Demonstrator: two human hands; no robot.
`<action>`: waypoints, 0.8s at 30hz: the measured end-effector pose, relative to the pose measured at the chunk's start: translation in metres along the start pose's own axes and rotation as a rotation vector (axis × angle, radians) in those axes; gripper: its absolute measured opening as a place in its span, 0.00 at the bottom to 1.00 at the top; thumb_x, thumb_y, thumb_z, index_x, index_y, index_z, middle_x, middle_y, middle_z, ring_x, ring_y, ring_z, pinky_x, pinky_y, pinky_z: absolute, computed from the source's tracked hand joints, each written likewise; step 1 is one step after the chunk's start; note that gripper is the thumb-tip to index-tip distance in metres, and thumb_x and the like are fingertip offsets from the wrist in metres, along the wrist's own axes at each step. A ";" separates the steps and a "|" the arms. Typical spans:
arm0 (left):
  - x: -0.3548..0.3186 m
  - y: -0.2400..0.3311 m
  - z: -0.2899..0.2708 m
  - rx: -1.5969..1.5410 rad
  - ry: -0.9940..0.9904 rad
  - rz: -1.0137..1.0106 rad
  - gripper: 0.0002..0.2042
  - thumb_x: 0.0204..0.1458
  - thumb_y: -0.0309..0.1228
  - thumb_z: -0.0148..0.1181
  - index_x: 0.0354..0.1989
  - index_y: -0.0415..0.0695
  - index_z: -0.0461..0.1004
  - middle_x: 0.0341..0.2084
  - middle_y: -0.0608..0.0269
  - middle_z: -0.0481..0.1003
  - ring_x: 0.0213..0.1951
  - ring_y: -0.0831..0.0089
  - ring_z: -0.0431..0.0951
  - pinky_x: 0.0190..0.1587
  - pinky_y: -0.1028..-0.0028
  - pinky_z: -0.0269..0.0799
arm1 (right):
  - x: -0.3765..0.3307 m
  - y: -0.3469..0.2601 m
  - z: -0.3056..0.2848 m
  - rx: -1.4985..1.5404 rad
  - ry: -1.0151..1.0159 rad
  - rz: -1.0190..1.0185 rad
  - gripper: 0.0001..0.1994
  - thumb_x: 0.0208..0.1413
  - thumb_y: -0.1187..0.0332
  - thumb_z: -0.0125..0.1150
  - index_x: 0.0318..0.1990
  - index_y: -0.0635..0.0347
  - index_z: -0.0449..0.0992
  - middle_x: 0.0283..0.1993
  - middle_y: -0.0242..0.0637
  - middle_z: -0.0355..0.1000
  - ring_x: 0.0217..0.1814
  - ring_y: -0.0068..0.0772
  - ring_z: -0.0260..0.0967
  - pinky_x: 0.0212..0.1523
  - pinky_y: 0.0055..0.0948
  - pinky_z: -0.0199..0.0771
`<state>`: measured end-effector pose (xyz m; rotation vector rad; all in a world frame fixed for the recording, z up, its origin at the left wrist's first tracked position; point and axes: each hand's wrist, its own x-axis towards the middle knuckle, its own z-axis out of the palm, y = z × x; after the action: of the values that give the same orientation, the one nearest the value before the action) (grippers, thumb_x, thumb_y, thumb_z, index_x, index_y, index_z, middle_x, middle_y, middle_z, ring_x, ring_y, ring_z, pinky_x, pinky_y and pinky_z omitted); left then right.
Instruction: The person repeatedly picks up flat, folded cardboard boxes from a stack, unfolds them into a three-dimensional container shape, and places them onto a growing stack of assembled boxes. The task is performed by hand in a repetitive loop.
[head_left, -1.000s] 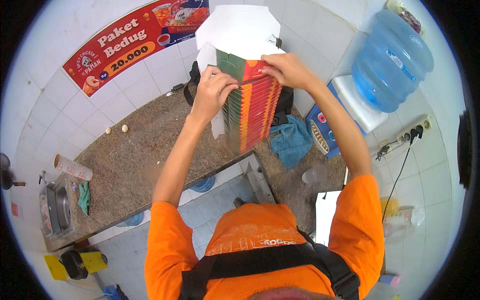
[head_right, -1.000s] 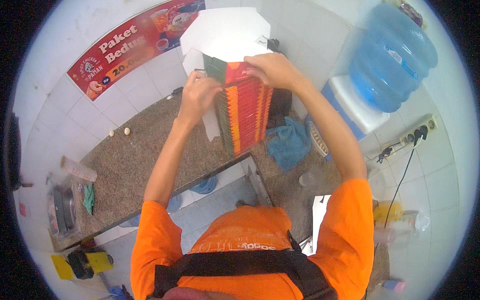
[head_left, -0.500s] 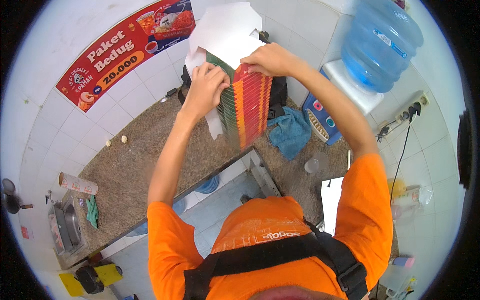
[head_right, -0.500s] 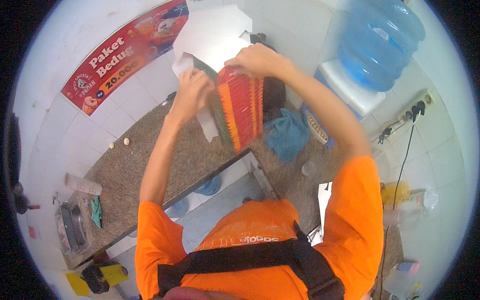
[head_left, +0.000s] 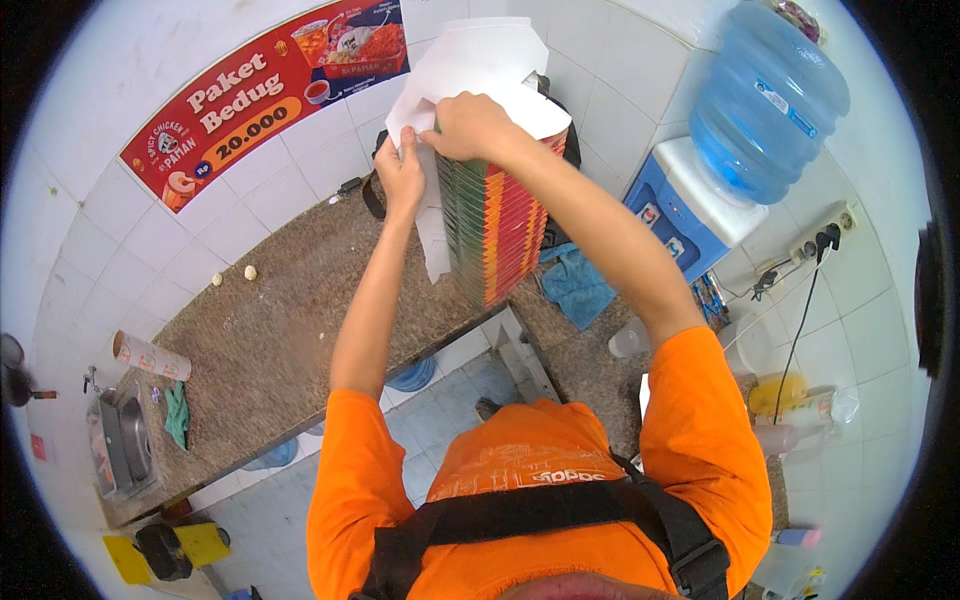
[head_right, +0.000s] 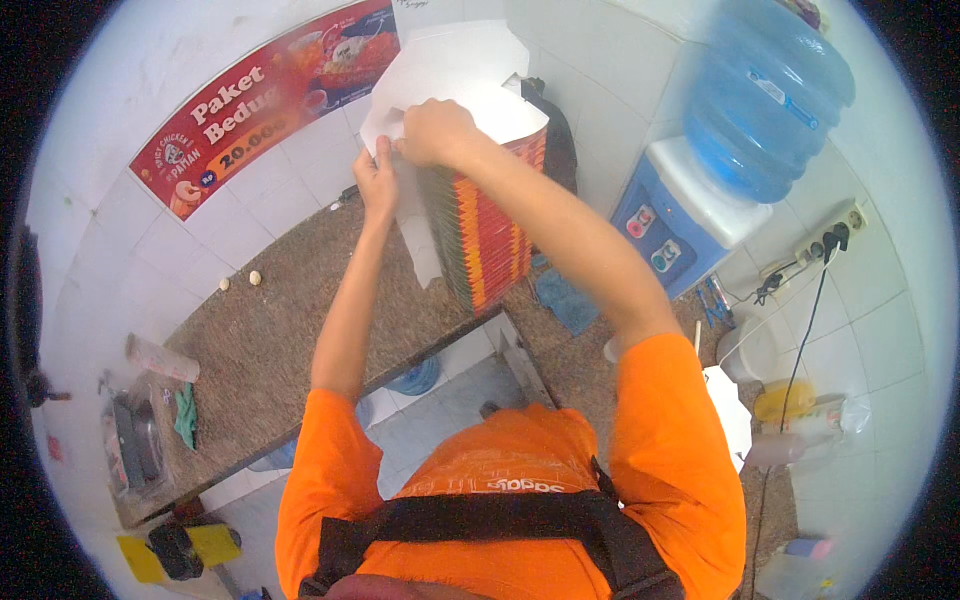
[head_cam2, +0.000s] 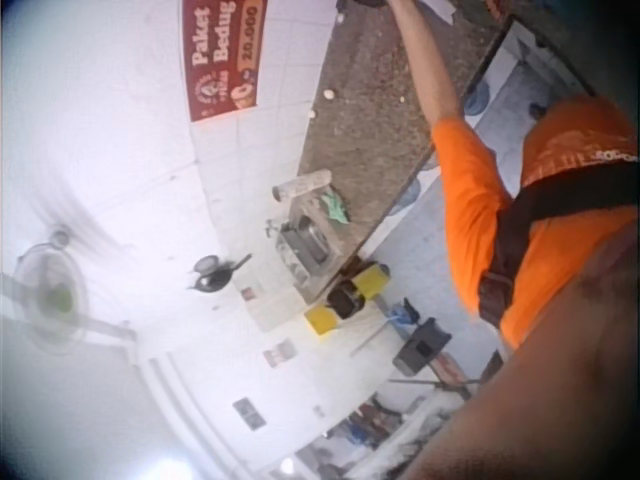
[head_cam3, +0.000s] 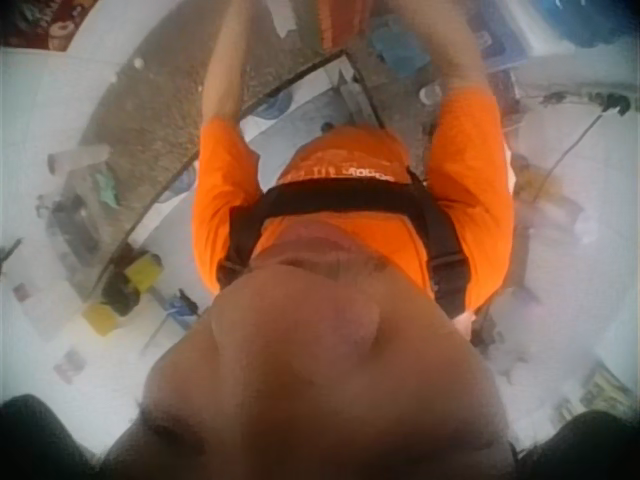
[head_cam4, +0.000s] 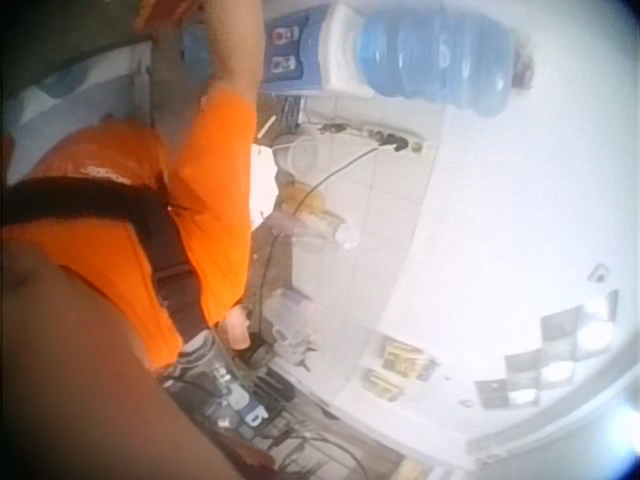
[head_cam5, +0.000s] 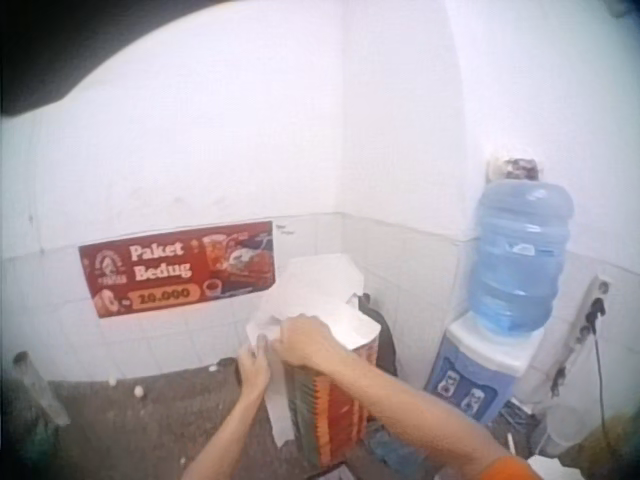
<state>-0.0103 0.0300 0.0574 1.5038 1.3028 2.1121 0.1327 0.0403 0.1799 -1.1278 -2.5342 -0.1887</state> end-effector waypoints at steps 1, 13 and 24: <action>-0.002 0.003 0.007 -0.029 0.036 0.043 0.21 0.70 0.43 0.54 0.41 0.33 0.79 0.30 0.65 0.80 0.34 0.79 0.73 0.39 0.71 0.71 | -0.001 0.002 0.003 -0.014 -0.002 0.027 0.19 0.59 0.55 0.63 0.40 0.67 0.83 0.38 0.57 0.81 0.40 0.57 0.82 0.45 0.46 0.84; 0.009 -0.007 0.006 -0.105 -0.024 0.024 0.14 0.67 0.29 0.54 0.53 0.31 0.77 0.43 0.56 0.82 0.45 0.73 0.78 0.50 0.69 0.72 | 0.027 0.017 0.010 0.030 -0.565 -0.037 0.25 0.65 0.53 0.55 0.48 0.74 0.81 0.40 0.61 0.81 0.44 0.56 0.82 0.45 0.45 0.84; -0.020 0.108 0.016 0.565 -0.352 0.673 0.25 0.49 0.39 0.73 0.51 0.36 0.76 0.43 0.49 0.76 0.53 0.51 0.72 0.60 0.56 0.66 | -0.018 0.120 -0.047 -0.013 -0.523 -0.093 0.37 0.63 0.30 0.51 0.43 0.61 0.84 0.33 0.46 0.81 0.39 0.45 0.79 0.46 0.45 0.74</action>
<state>0.0429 -0.0363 0.1292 2.7237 1.4598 1.7022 0.2453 0.0968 0.2137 -1.1864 -3.0459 0.0801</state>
